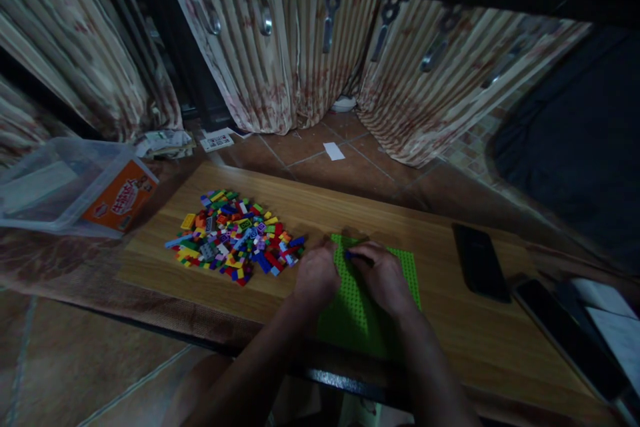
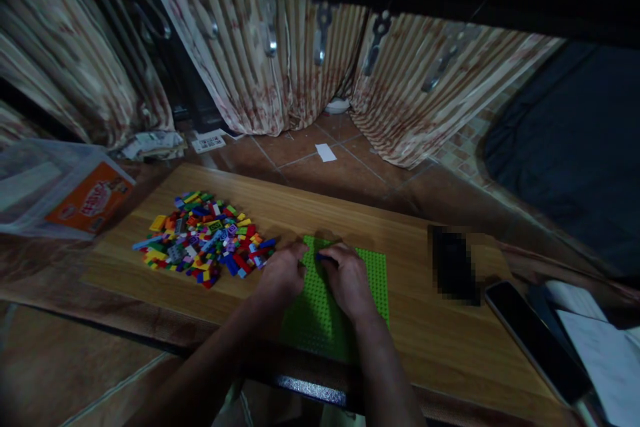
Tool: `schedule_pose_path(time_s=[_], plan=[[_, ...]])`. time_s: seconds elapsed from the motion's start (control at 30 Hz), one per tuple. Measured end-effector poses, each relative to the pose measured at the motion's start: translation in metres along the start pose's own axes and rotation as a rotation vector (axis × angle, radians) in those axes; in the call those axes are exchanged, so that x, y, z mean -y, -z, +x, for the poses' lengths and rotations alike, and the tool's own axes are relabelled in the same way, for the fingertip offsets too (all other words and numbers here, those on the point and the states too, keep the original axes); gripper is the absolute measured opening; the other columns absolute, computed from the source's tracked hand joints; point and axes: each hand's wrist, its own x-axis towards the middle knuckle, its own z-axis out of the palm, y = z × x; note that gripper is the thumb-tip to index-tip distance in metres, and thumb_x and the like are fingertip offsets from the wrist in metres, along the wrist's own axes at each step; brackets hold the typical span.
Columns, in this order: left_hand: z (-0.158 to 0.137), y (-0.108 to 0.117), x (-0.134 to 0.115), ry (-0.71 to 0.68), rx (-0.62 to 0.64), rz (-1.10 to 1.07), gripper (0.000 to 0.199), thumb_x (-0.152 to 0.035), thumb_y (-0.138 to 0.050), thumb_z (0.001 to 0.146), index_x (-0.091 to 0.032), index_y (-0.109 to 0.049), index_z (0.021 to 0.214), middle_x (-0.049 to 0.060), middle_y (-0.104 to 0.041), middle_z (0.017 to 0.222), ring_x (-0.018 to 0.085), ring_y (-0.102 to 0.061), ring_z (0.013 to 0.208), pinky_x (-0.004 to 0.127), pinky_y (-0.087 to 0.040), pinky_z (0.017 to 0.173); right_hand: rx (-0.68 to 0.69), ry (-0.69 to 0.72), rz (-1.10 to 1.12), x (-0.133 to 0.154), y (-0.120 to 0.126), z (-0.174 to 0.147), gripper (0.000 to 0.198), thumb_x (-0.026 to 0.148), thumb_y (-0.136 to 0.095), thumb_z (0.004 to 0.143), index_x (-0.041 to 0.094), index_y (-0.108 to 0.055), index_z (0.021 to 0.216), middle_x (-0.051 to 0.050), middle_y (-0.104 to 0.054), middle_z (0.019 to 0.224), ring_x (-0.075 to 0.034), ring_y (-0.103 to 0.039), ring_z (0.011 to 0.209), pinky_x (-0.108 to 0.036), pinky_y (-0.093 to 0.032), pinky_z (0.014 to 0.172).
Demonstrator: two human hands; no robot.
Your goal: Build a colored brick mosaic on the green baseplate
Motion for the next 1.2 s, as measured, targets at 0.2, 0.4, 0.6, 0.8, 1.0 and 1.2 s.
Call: schedule_pose_path(time_s=[0.2, 0.4, 0.6, 0.8, 1.0, 1.2], plan=[[0.000, 0.001, -0.001, 0.007, 0.011, 0.022, 0.039, -0.008, -0.050, 0.075, -0.014, -0.061, 0.113, 0.012, -0.068, 0.102, 0.023, -0.063, 0.098, 0.030, -0.047, 0.088, -0.004, -0.027, 0.009, -0.001, 0.001, 0.000, 0.017, 0.016, -0.058, 0.080, 0.023, -0.072, 0.088, -0.003, -0.069, 0.088, -0.018, -0.063, 0.083, -0.035, -0.049, 0.079], [-0.001, 0.004, -0.005, 0.024, 0.022, 0.014, 0.040, -0.009, -0.052, 0.074, -0.014, -0.060, 0.114, 0.014, -0.067, 0.102, 0.025, -0.063, 0.098, 0.032, -0.046, 0.088, -0.029, -0.009, 0.038, -0.004, -0.002, 0.002, 0.017, 0.020, -0.057, 0.081, 0.024, -0.072, 0.089, -0.004, -0.069, 0.089, -0.018, -0.063, 0.083, -0.035, -0.049, 0.079], [-0.001, 0.005, -0.006, 0.002, 0.011, 0.021, 0.039, -0.008, -0.051, 0.074, -0.013, -0.061, 0.112, 0.014, -0.066, 0.104, 0.025, -0.062, 0.099, 0.031, -0.046, 0.088, -0.010, -0.019, 0.041, -0.002, -0.003, 0.005, 0.018, 0.019, -0.057, 0.081, 0.024, -0.072, 0.090, -0.004, -0.069, 0.090, -0.018, -0.063, 0.084, -0.035, -0.049, 0.080], [-0.002, 0.006, -0.007, 0.000, 0.017, 0.016, 0.036, -0.007, -0.050, 0.074, -0.012, -0.061, 0.108, 0.015, -0.066, 0.103, 0.025, -0.062, 0.097, 0.032, -0.047, 0.086, -0.008, -0.003, 0.019, 0.001, -0.002, 0.005, 0.019, 0.019, -0.056, 0.082, 0.024, -0.073, 0.087, -0.004, -0.068, 0.086, -0.018, -0.063, 0.081, -0.034, -0.049, 0.076], [-0.006, 0.000, -0.007, -0.069, 0.004, 0.025, 0.043, -0.011, -0.047, 0.077, -0.019, -0.058, 0.119, 0.011, -0.062, 0.112, 0.023, -0.059, 0.101, 0.030, -0.046, 0.087, -0.012, -0.016, 0.033, 0.001, -0.002, 0.007, 0.018, 0.018, -0.057, 0.079, 0.024, -0.074, 0.084, -0.003, -0.067, 0.081, -0.017, -0.063, 0.075, -0.032, -0.049, 0.072], [-0.011, -0.007, -0.010, -0.109, 0.036, 0.108, 0.043, -0.013, -0.040, 0.083, -0.013, -0.055, 0.123, 0.017, -0.058, 0.118, 0.028, -0.056, 0.106, 0.035, -0.046, 0.087, 0.006, -0.128, 0.011, 0.002, -0.003, 0.010, 0.018, 0.018, -0.059, 0.076, 0.024, -0.075, 0.081, -0.003, -0.067, 0.079, -0.018, -0.063, 0.074, -0.033, -0.048, 0.072]])
